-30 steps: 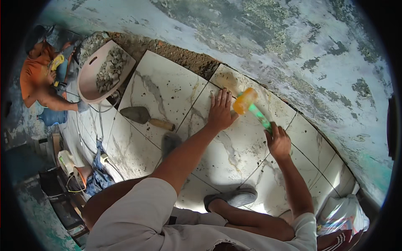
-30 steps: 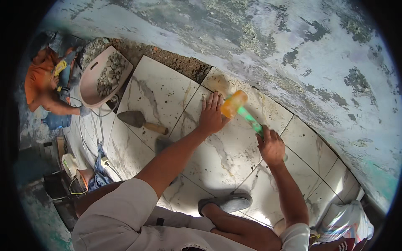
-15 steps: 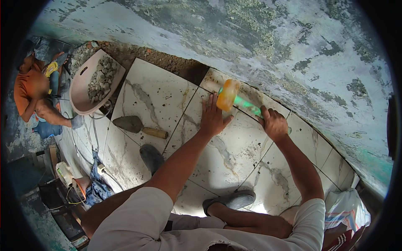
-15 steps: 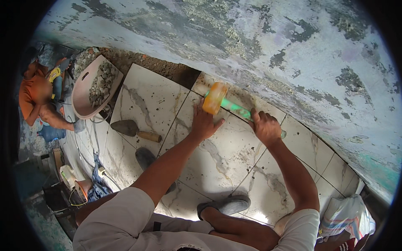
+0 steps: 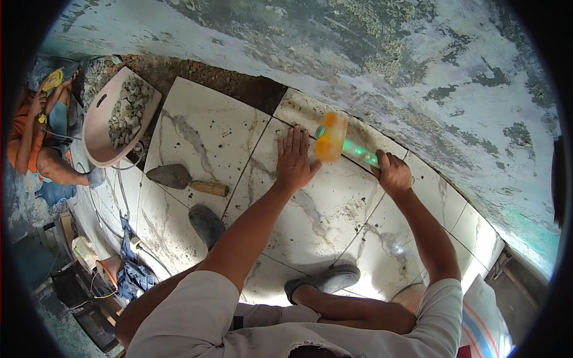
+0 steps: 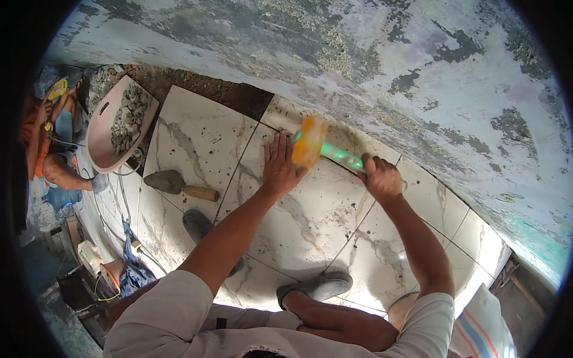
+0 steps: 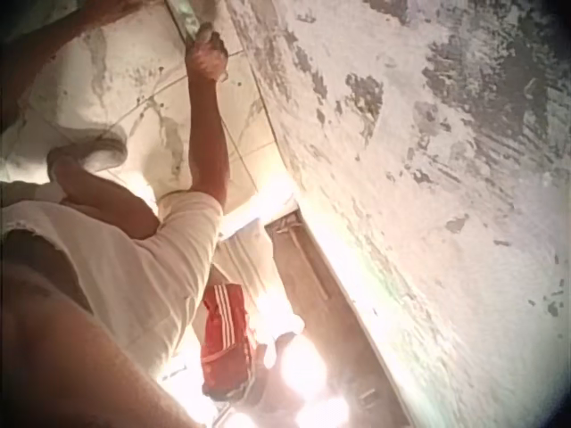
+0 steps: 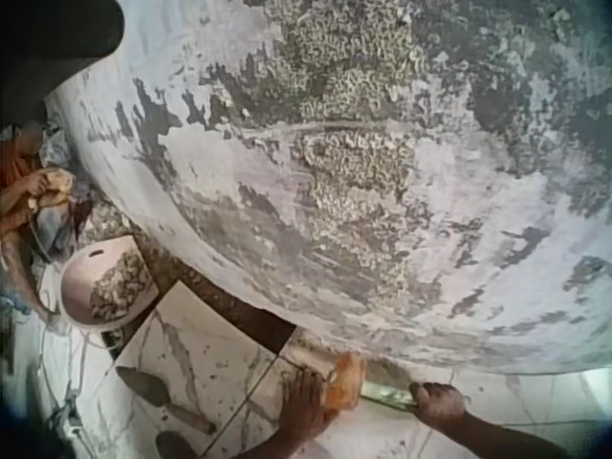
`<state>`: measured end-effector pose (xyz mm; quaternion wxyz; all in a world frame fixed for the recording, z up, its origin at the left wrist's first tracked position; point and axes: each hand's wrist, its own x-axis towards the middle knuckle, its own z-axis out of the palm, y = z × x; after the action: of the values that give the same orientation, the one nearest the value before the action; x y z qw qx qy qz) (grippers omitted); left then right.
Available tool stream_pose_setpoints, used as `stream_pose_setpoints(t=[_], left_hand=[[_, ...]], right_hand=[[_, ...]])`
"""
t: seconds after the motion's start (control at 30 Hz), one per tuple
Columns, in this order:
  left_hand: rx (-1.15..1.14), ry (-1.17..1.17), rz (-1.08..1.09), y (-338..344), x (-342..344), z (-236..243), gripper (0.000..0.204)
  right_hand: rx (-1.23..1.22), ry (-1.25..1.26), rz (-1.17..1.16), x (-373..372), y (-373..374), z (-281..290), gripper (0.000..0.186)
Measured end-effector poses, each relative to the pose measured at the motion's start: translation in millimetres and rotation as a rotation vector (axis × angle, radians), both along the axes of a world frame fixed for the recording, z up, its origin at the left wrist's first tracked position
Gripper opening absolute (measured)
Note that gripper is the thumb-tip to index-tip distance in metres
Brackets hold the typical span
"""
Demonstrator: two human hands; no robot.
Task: The person levels mortar along a floor section using a trowel, places tiles onto the mortar by hand, and taps the tiles into place using a rubber mallet.
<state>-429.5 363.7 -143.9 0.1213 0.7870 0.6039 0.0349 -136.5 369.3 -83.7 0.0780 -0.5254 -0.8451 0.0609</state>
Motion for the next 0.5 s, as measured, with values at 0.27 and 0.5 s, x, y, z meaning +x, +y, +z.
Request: stream_pose_setpoints(t=[0.27,0.5], left_hand=[[0.009,-0.028,0.017,-3.0,-1.4,-1.7,0.090],[0.065,-0.062,0.009,-1.1,2.1,-1.6,0.091]], right_hand=[[-0.122,-0.060,-0.082,-5.6,-5.3,0.5,0.035],[-0.266,-0.264,-0.167,-0.5,13.1,-4.8,0.031]])
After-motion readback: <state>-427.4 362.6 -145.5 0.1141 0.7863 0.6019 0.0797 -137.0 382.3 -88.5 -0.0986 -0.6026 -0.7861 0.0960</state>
